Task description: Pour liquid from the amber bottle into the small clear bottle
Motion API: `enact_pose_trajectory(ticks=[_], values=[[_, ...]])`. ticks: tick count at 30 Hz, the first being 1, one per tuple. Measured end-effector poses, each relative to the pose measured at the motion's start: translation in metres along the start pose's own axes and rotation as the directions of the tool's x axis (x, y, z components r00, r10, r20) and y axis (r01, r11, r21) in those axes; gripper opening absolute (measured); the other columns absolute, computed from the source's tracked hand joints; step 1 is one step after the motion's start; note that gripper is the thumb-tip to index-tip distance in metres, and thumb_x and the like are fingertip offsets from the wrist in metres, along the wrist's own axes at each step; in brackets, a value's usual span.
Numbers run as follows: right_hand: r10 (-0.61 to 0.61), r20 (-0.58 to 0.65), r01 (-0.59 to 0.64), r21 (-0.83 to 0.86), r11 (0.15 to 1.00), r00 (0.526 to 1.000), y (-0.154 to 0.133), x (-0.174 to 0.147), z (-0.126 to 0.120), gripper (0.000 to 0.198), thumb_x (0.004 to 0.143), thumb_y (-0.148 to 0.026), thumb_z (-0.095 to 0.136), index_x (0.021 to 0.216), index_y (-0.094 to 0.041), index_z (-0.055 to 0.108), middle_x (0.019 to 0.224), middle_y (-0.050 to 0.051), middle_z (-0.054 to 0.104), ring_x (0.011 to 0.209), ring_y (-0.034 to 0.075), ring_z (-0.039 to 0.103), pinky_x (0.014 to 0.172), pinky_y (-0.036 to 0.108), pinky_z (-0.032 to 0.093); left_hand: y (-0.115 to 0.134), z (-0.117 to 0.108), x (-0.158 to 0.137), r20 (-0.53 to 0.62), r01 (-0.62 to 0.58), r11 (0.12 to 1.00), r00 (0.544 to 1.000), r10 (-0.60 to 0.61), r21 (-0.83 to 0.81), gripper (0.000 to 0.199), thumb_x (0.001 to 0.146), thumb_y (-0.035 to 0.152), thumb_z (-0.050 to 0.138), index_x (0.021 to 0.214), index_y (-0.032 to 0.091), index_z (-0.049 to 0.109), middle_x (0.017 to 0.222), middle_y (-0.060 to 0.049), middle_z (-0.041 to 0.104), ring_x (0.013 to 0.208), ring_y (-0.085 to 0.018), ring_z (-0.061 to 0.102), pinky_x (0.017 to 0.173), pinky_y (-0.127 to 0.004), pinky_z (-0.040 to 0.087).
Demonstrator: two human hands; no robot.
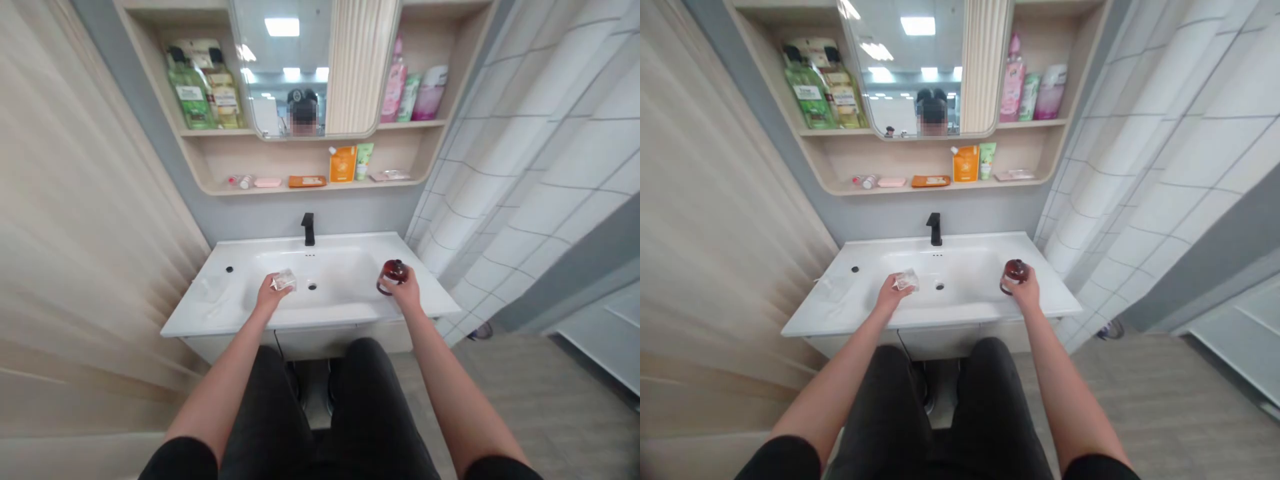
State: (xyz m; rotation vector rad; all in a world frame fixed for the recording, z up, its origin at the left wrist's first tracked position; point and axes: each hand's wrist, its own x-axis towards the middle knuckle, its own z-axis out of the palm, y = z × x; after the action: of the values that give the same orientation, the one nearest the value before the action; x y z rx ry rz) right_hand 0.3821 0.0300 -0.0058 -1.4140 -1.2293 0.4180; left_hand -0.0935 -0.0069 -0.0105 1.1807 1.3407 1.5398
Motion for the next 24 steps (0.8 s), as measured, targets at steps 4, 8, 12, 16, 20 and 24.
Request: enact_pose_trajectory(ticks=[4,8,12,16,20,24], values=[[-0.046,0.219,-0.004,0.223,0.975,0.975,-0.039,-0.023,0.056,0.094,0.058,-0.054,0.100,0.138,-0.023,0.061,0.127,0.013,0.080,0.112,0.034,0.078,0.104,0.053,0.061,-0.005,0.002,0.006,-0.025,-0.028,0.999,0.999,0.027,-0.017,0.080,0.055,0.039,0.102,0.123,0.024,0.063,0.119,-0.006,0.077,0.096,-0.024,0.077,0.091,-0.041,0.062],[-0.105,0.417,-0.037,0.318,0.947,0.903,-0.078,-0.043,0.111,0.088,0.060,-0.045,0.101,0.138,-0.025,0.064,0.128,0.010,0.080,0.116,0.032,0.077,0.111,0.052,0.058,-0.010,0.002,0.009,-0.016,-0.013,1.000,1.000,0.013,-0.012,0.074,0.058,0.039,0.102,0.118,0.024,0.062,0.109,-0.004,0.078,0.096,-0.024,0.078,0.093,-0.042,0.062],[-0.134,0.537,-0.105,0.391,0.914,0.833,-0.093,-0.056,0.161,0.087,0.062,-0.037,0.098,0.140,-0.027,0.061,0.127,0.008,0.080,0.115,0.031,0.077,0.111,0.053,0.058,-0.017,0.002,0.012,-0.019,-0.022,1.000,1.000,0.022,-0.006,0.077,0.056,0.039,0.102,0.119,0.025,0.061,0.108,-0.003,0.078,0.099,-0.025,0.078,0.093,-0.040,0.062],[-0.124,0.563,-0.104,0.356,0.929,0.817,-0.085,-0.066,0.201,0.089,0.056,-0.031,0.096,0.138,-0.027,0.061,0.129,0.007,0.079,0.116,0.030,0.077,0.114,0.052,0.058,-0.021,0.000,0.016,-0.045,-0.034,0.999,0.998,0.035,0.028,0.077,0.056,0.035,0.101,0.122,0.025,0.063,0.104,-0.003,0.077,0.094,-0.024,0.077,0.090,-0.040,0.061],[-0.107,0.565,-0.083,0.300,0.950,0.818,-0.074,-0.078,0.218,0.088,0.056,-0.026,0.092,0.138,-0.025,0.062,0.128,0.008,0.080,0.116,0.031,0.077,0.112,0.050,0.059,-0.022,0.000,0.017,-0.049,-0.057,0.993,0.997,0.062,0.100,0.081,0.055,0.032,0.101,0.126,0.023,0.066,0.106,-0.006,0.076,0.091,-0.025,0.075,0.091,-0.043,0.061],[-0.087,0.605,-0.085,0.251,0.964,0.791,-0.069,-0.084,0.217,0.088,0.058,-0.023,0.089,0.141,-0.026,0.063,0.121,0.006,0.082,0.110,0.031,0.078,0.103,0.050,0.064,-0.023,0.001,0.016,-0.062,-0.097,0.984,0.992,0.107,0.153,0.080,0.057,0.031,0.101,0.130,0.023,0.068,0.115,-0.009,0.075,0.097,-0.025,0.074,0.098,-0.045,0.060]])
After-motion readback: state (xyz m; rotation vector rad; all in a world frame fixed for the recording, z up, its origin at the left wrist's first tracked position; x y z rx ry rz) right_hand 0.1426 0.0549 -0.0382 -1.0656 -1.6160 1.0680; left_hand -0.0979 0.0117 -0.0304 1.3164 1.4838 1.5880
